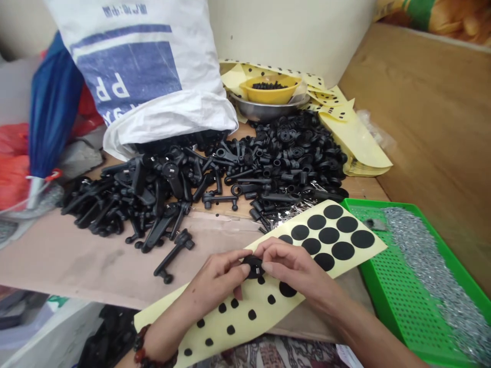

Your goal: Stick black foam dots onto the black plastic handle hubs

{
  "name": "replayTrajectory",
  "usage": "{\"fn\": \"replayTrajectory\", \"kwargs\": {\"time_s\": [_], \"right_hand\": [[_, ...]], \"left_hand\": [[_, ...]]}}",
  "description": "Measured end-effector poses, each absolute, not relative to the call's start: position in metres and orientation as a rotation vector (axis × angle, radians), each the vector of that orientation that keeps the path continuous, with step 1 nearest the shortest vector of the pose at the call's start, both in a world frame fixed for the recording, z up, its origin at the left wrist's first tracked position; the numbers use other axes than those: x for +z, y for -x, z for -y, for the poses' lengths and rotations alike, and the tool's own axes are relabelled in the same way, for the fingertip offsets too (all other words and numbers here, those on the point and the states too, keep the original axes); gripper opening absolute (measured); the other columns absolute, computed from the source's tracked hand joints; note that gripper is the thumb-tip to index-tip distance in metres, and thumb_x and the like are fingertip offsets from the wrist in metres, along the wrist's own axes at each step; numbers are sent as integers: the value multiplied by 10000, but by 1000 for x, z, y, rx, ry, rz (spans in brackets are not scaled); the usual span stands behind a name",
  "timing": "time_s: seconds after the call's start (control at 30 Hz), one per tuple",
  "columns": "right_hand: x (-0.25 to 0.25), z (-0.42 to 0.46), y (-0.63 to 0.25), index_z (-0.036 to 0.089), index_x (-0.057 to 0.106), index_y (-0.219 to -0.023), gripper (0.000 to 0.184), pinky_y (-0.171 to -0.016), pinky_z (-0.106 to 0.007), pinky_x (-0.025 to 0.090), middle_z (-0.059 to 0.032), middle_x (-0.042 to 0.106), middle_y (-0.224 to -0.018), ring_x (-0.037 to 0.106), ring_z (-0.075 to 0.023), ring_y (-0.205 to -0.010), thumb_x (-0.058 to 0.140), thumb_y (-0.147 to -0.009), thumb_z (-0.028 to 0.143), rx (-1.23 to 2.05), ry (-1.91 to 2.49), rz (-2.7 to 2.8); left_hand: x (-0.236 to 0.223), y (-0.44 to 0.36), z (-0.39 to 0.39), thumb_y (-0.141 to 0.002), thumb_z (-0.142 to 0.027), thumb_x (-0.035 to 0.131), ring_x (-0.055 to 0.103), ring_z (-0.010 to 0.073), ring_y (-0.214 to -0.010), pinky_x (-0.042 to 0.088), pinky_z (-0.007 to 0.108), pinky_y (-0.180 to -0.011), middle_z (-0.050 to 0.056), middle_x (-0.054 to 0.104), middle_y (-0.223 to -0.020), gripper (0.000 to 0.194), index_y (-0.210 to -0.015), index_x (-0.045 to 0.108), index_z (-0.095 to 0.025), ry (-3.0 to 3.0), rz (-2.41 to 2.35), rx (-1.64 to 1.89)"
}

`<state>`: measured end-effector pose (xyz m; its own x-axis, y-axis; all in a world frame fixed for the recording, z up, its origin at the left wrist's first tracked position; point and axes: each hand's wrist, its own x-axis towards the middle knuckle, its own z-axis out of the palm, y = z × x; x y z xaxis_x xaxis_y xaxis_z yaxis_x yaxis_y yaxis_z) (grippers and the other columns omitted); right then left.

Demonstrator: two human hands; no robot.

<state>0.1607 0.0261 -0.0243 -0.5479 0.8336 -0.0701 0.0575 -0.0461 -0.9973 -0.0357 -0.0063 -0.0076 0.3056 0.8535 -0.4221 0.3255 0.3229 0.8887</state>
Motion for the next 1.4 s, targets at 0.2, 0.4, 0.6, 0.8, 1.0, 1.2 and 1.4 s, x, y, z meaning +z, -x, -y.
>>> {"fn": "replayTrajectory", "kwargs": {"time_s": [0.2, 0.4, 0.6, 0.8, 1.0, 1.2, 1.4], "right_hand": [[-25, -25, -161, 210, 481, -638, 173, -698, -307, 431, -50, 579, -825, 555, -191, -807, 530, -801, 239, 1582, 959, 1724], [-18, -22, -158, 208, 478, -637, 192, -686, -302, 433, -43, 589, -784, 563, -183, -760, 501, -827, 211, 1450, 963, 1827], [-15, -17, -161, 196, 629, -724, 185, -789, -339, 460, -84, 665, -928, 604, -220, -898, 534, -854, 287, 1595, 970, 1698], [-34, -12, -165, 221, 660, -1023, 292, -844, -369, 502, -77, 689, -1049, 652, -193, -848, 641, -809, 419, 2015, 1035, 871], [-24, -3, -147, 225, 605, -1091, 235, -707, -298, 486, -40, 673, -890, 632, -185, -785, 457, -952, 342, 1614, 1001, 1687], [-13, 17, -128, 251, 458, -1272, 329, -807, -272, 496, -48, 663, -1051, 642, -170, -938, 322, -984, 170, 1274, 641, 2154], [-27, 6, -149, 211, 560, -1043, 199, -777, -310, 529, -83, 649, -997, 632, -212, -936, 375, -969, 214, 880, 801, 2371]], "left_hand": [[-15, 34, 7, -835, -348, 519, 502, 108, -477, 347, 203, -471, -28, 560, -556, 386, -1147, 619, -144, -1254, -1235, 551], [-20, 26, 8, -822, -405, 564, 466, 89, -422, 377, 183, -420, -74, 426, -513, 286, -952, 625, -157, -1181, -1277, 656], [-20, 22, 14, -836, -376, 558, 460, 84, -450, 390, 173, -426, -62, 471, -545, 224, -901, 620, -170, -1240, -1322, 742], [-16, 26, 22, -791, -415, 602, 481, 90, -454, 430, 196, -443, -33, 544, -582, 279, -899, 607, -157, -1105, -1367, 871], [-15, 23, 30, -764, -441, 650, 494, 80, -436, 401, 182, -434, -37, 546, -586, 325, -907, 610, -152, -1016, -1335, 929], [-1, 41, 65, -728, -551, 656, 514, 96, -454, 433, 198, -455, -30, 543, -602, 450, -937, 601, -156, -821, -1310, 939], [25, 144, 137, -812, -496, 533, 654, 207, -613, 512, 277, -560, 31, 702, -745, 354, -1002, 665, -227, -1324, -2115, 340]]}}
